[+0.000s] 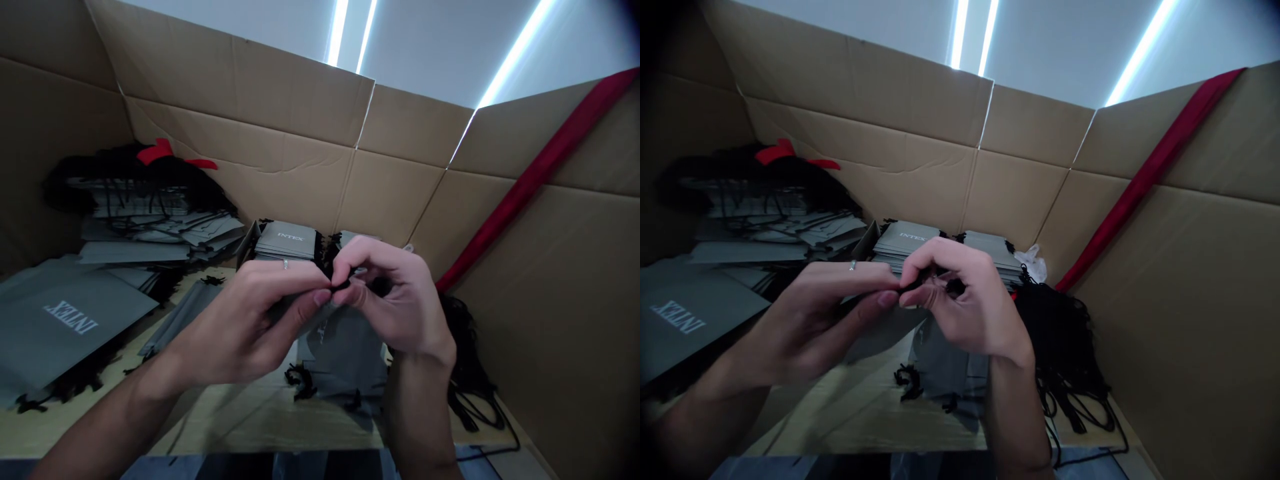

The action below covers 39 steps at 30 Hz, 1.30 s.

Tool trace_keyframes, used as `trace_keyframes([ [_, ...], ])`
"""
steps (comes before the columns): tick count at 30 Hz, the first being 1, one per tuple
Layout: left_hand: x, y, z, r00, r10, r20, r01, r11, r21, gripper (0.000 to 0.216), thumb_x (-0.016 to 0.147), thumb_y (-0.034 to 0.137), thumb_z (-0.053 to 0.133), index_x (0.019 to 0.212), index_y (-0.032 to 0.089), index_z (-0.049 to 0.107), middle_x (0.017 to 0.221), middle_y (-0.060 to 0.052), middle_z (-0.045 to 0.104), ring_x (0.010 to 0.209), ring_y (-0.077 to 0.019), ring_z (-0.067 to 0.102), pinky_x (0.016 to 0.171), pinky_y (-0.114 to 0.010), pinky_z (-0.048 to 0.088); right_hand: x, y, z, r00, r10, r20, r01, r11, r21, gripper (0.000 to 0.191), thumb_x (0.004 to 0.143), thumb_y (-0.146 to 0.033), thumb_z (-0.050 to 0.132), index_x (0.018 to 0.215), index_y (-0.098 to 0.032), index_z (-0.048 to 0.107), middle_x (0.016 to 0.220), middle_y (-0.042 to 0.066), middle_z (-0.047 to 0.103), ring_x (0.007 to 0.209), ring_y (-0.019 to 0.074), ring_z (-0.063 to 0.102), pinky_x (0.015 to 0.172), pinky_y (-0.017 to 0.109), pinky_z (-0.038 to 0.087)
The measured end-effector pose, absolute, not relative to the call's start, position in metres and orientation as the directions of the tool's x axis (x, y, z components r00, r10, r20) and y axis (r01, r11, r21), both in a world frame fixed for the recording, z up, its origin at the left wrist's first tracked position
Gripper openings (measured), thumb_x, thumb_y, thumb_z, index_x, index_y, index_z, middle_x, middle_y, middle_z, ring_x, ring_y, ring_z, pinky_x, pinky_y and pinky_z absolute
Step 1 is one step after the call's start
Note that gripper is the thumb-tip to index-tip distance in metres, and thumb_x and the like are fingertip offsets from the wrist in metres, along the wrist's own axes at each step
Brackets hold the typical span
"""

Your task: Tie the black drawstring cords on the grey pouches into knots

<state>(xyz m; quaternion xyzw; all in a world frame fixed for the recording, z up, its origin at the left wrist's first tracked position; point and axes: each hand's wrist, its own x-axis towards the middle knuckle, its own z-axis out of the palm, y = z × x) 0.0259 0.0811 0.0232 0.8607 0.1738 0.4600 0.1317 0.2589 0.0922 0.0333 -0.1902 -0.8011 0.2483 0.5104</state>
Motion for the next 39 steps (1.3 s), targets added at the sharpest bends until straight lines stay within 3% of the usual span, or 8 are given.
trace_keyframes([
  [6, 0.018, 0.079, 0.031, 0.645, 0.415, 0.642, 0.066, -0.867, 0.494, 0.027, 0.112, 0.026, 0.061, 0.088, 0.022, 0.072, 0.069, -0.001, 0.063, 0.058, -0.0155, 0.055, 0.054, -0.03, 0.043, 0.256, 0.092, 0.033, -0.461, 0.49, 0.74, -0.042, 0.821, -0.57, 0.015, 0.094, -0.012, 0.088, 0.09, -0.022, 0.078, 0.088, 0.001, 0.072, 0.078, 0.0147, 0.066, 0.065, 0.024, 0.052],
  [9, 0.016, 0.079, 0.031, 0.599, 0.412, 0.686, 0.115, -0.893, 0.436, 0.027, 0.113, 0.025, 0.061, 0.087, 0.021, 0.07, 0.069, -0.001, 0.062, 0.058, -0.0148, 0.052, 0.054, -0.03, 0.041, 0.251, 0.091, 0.034, -0.436, 0.492, 0.754, -0.056, 0.821, -0.568, 0.014, 0.095, -0.02, 0.091, 0.096, -0.022, 0.078, 0.092, 0.001, 0.073, 0.081, 0.0145, 0.066, 0.069, 0.024, 0.053],
  [13, 0.02, 0.078, 0.03, 0.532, 0.403, 0.745, 0.215, -0.915, 0.341, 0.025, 0.113, 0.02, 0.058, 0.09, 0.019, 0.066, 0.079, -0.001, 0.068, 0.064, -0.0125, 0.057, 0.059, -0.028, 0.042, 0.246, 0.091, 0.033, -0.409, 0.525, 0.747, -0.024, 0.812, -0.584, 0.028, 0.09, -0.036, 0.099, 0.104, -0.023, 0.079, 0.094, 0.0, 0.073, 0.07, 0.0113, 0.059, 0.059, 0.023, 0.047],
  [20, 0.027, 0.08, 0.028, 0.581, 0.419, 0.698, 0.259, -0.908, 0.329, 0.017, 0.114, 0.016, 0.055, 0.1, 0.017, 0.065, 0.072, 0.006, 0.054, 0.058, -0.0088, 0.041, 0.054, -0.025, 0.036, 0.248, 0.093, 0.034, -0.341, 0.622, 0.705, 0.046, 0.76, -0.648, 0.032, 0.084, -0.047, 0.102, 0.089, -0.023, 0.082, 0.082, 0.0, 0.071, 0.068, 0.0127, 0.056, 0.055, 0.024, 0.042],
  [26, 0.035, 0.076, 0.027, 0.574, 0.289, 0.766, 0.144, -0.957, 0.253, 0.022, 0.104, 0.007, 0.053, 0.087, 0.021, 0.053, 0.074, 0.002, 0.05, 0.064, -0.013, 0.043, 0.058, -0.03, 0.035, 0.251, 0.101, 0.037, -0.442, 0.643, 0.625, -0.158, 0.63, -0.76, 0.038, 0.077, -0.044, 0.106, 0.078, -0.02, 0.077, 0.07, 0.0, 0.07, 0.059, 0.0118, 0.055, 0.051, 0.024, 0.041],
  [32, 0.035, 0.067, 0.031, 0.573, 0.331, 0.75, 0.01, -0.918, 0.397, 0.034, 0.103, 0.009, 0.055, 0.076, 0.022, 0.04, 0.065, 0.003, 0.038, 0.058, -0.0142, 0.038, 0.056, -0.033, 0.033, 0.238, 0.11, 0.03, -0.515, 0.571, 0.639, -0.391, 0.507, -0.768, 0.041, 0.078, -0.04, 0.103, 0.073, -0.02, 0.068, 0.065, -0.002, 0.066, 0.054, 0.0108, 0.054, 0.05, 0.024, 0.045],
  [35, 0.028, 0.07, 0.033, 0.607, 0.389, 0.694, 0.041, -0.886, 0.461, 0.029, 0.108, 0.016, 0.057, 0.081, 0.021, 0.051, 0.068, 0.003, 0.045, 0.06, -0.0138, 0.042, 0.056, -0.032, 0.035, 0.238, 0.107, 0.03, -0.466, 0.6, 0.65, -0.372, 0.534, -0.76, 0.041, 0.075, -0.041, 0.106, 0.075, -0.02, 0.07, 0.066, -0.002, 0.066, 0.055, 0.0115, 0.057, 0.051, 0.023, 0.047],
  [39, 0.022, 0.08, 0.033, 0.592, 0.483, 0.645, 0.144, -0.851, 0.506, 0.022, 0.117, 0.02, 0.051, 0.102, 0.018, 0.067, 0.08, 0.001, 0.061, 0.067, -0.0127, 0.05, 0.062, -0.027, 0.043, 0.247, 0.098, 0.033, -0.397, 0.663, 0.634, -0.203, 0.611, -0.765, 0.034, 0.077, -0.032, 0.107, 0.1, -0.021, 0.084, 0.086, 0.001, 0.079, 0.071, 0.0143, 0.072, 0.059, 0.022, 0.054],
])
